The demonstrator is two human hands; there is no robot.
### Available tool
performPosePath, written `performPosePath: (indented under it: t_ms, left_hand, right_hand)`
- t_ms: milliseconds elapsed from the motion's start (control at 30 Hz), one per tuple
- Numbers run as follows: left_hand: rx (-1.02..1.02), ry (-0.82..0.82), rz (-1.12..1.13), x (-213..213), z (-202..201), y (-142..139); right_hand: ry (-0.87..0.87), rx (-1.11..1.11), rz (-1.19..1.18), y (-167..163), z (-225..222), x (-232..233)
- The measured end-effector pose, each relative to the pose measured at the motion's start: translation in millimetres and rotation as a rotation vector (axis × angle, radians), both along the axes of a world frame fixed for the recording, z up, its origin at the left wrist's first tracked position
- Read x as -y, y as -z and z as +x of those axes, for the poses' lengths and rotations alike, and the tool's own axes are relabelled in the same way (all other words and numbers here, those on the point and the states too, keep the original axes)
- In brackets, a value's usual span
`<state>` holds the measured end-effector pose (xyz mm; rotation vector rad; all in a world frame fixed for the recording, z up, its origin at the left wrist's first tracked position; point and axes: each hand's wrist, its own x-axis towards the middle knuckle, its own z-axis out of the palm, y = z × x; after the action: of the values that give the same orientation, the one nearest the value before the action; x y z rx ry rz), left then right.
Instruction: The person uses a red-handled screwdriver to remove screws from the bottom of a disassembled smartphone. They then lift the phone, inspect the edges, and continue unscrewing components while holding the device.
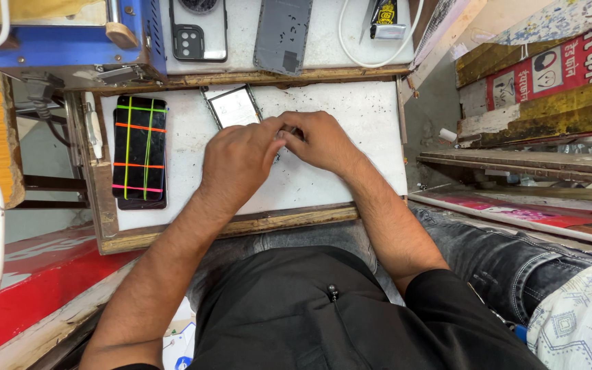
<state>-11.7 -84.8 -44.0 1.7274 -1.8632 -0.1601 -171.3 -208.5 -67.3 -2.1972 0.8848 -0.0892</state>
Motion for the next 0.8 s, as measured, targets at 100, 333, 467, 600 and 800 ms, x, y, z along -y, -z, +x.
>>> performPosePath:
  t_ms: [100,333,467,600,800]
  left_hand:
    - [0.052,-0.064,0.034,-1,-3,-7]
    - [0.036,-0.004,0.035,1,-3,-18]
    - [0.053,0.032,-0.013,4,-4,-17]
    - [0.106,-0.075,-0.025,5,-4,-10]
    - [0.037,-0.131,-0.078,1,0,-1]
  right_hand:
    - [-0.014,0.103,-0.020,3,0,1]
    - [-0.045,0.154,-0.032,6,-4,3]
    - [-0.034,0.141,-0.021,5,-4,4]
    - [-0.031,0.149,-0.024,5,-4,3]
    - [-0.058,0.184,-0.018,3,-3,2]
